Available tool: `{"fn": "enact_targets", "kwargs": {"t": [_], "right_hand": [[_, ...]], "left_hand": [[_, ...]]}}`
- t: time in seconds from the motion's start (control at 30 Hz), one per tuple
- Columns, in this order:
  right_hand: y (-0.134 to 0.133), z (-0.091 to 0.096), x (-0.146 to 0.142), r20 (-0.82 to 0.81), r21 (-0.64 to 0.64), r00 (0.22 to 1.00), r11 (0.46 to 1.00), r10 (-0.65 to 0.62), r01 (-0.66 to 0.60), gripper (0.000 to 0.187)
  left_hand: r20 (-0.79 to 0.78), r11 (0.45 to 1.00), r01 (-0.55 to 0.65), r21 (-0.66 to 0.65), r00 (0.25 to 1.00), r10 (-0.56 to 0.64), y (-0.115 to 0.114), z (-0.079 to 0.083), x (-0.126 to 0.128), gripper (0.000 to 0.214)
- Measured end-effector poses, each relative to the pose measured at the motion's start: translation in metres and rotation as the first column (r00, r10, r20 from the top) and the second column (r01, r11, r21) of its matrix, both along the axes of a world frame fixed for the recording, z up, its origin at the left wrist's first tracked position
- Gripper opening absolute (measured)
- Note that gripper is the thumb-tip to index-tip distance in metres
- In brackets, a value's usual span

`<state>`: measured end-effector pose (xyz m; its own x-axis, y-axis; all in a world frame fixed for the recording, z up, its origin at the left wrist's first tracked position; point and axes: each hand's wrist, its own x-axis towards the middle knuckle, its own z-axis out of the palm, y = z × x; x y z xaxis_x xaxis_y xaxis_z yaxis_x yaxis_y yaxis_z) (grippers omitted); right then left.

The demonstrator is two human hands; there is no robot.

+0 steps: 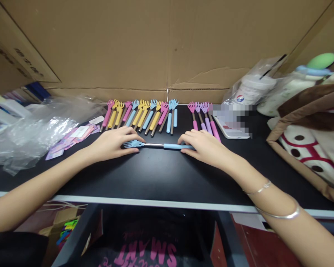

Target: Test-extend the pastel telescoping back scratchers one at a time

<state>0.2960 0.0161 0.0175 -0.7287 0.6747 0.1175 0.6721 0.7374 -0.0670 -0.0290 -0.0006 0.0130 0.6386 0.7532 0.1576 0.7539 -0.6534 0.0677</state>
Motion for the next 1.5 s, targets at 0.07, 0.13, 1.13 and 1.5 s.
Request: {"fn": "enact_targets", "kwargs": {"t": [0.07, 0.13, 1.13, 1.5], "right_hand": [[0.000, 0.001, 0.000, 0.006, -0.011, 1.000, 1.000, 0.003, -0.003, 0.021], [0.000, 0.002, 0.000, 0.007, -0.015, 1.000, 1.000, 0.005, -0.005, 0.021], [-0.024, 0.003, -0.024, -0.124, 0.064, 0.992, 0.998, 0.029, -0.021, 0.037], [-0.026, 0.014, -0.034, -0.108, 0.210, 0.994, 0.976, -0.036, 0.058, 0.025]], "left_hand": [[-0.004, 1.000, 0.008, 0.021, 1.000, -0.008, 0.000, -0.001, 0.000, 0.031], [-0.005, 0.999, 0.015, 0.044, 1.000, -0.015, 0.000, -0.002, 0.000, 0.029], [0.197, 0.916, 0.060, 0.396, 0.969, -0.148, -0.010, -0.002, 0.014, 0.022], [-0.047, 0.894, 0.117, 0.433, 0.993, -0.107, -0.012, 0.019, 0.028, 0.023]]}}
